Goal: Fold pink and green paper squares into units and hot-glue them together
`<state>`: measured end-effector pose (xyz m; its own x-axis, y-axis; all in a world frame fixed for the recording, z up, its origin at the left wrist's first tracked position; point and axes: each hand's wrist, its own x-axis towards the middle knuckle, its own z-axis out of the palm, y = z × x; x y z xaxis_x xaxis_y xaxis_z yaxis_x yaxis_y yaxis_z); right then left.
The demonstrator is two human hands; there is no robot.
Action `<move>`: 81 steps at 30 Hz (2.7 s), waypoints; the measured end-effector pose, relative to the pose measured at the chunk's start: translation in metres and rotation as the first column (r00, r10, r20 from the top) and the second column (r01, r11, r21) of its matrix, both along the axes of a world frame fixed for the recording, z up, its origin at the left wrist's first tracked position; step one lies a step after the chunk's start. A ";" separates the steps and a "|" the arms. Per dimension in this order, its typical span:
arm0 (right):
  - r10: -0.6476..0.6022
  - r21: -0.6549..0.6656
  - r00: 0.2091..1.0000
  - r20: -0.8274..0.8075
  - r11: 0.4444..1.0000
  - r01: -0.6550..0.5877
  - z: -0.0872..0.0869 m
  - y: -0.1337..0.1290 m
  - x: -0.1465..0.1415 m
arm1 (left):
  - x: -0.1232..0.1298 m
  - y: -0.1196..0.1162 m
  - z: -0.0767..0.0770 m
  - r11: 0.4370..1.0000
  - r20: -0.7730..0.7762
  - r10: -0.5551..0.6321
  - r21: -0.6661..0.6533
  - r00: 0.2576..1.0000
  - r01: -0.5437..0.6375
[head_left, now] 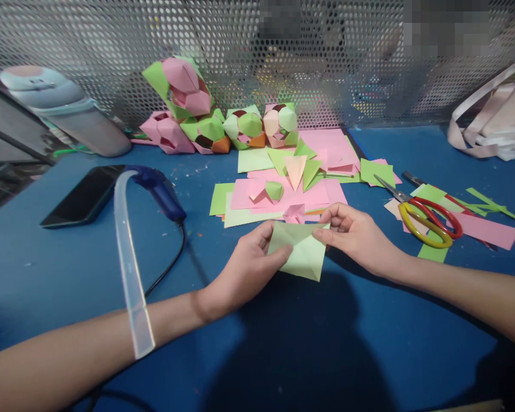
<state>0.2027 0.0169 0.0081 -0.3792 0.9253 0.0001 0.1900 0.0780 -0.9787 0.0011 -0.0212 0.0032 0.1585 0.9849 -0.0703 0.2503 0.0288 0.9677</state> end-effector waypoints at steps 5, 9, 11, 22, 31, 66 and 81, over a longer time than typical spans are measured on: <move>-0.007 0.027 1.000 -0.001 1.000 0.007 -0.003 0.001 0.001 | 0.000 -0.001 0.000 0.998 -0.152 -0.019 0.063 0.988 0.029; 0.002 0.056 1.000 0.017 0.998 -0.002 -0.003 -0.002 0.000 | 0.001 -0.001 0.001 0.998 -0.125 -0.029 0.059 0.992 0.036; 0.002 0.084 1.000 0.023 0.996 -0.004 -0.002 -0.004 -0.001 | 0.000 -0.001 0.001 0.999 -0.084 -0.017 0.045 0.996 0.021; 0.093 0.096 0.996 0.017 0.991 -0.094 0.002 -0.017 -0.004 | 0.002 0.001 0.004 0.999 0.025 0.033 0.009 0.999 -0.033; 0.160 0.066 0.987 -0.001 0.985 -0.160 0.000 -0.019 -0.005 | 0.005 0.001 0.005 0.994 0.197 0.012 -0.108 0.980 0.010; 0.021 0.177 0.995 0.096 0.983 -0.038 -0.005 -0.014 -0.007 | 0.003 -0.001 0.004 0.999 0.086 -0.017 -0.034 0.996 0.020; -0.012 0.173 0.993 -0.121 0.984 0.033 -0.008 -0.009 -0.007 | 0.000 -0.003 0.010 0.985 -0.150 -0.104 0.122 0.983 0.123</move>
<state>0.1958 0.0076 0.0004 -0.3460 0.9152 0.2065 0.0764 0.2469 -0.9660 0.0014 -0.0240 0.0127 0.2672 0.9633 0.0270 0.3807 -0.1313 0.9153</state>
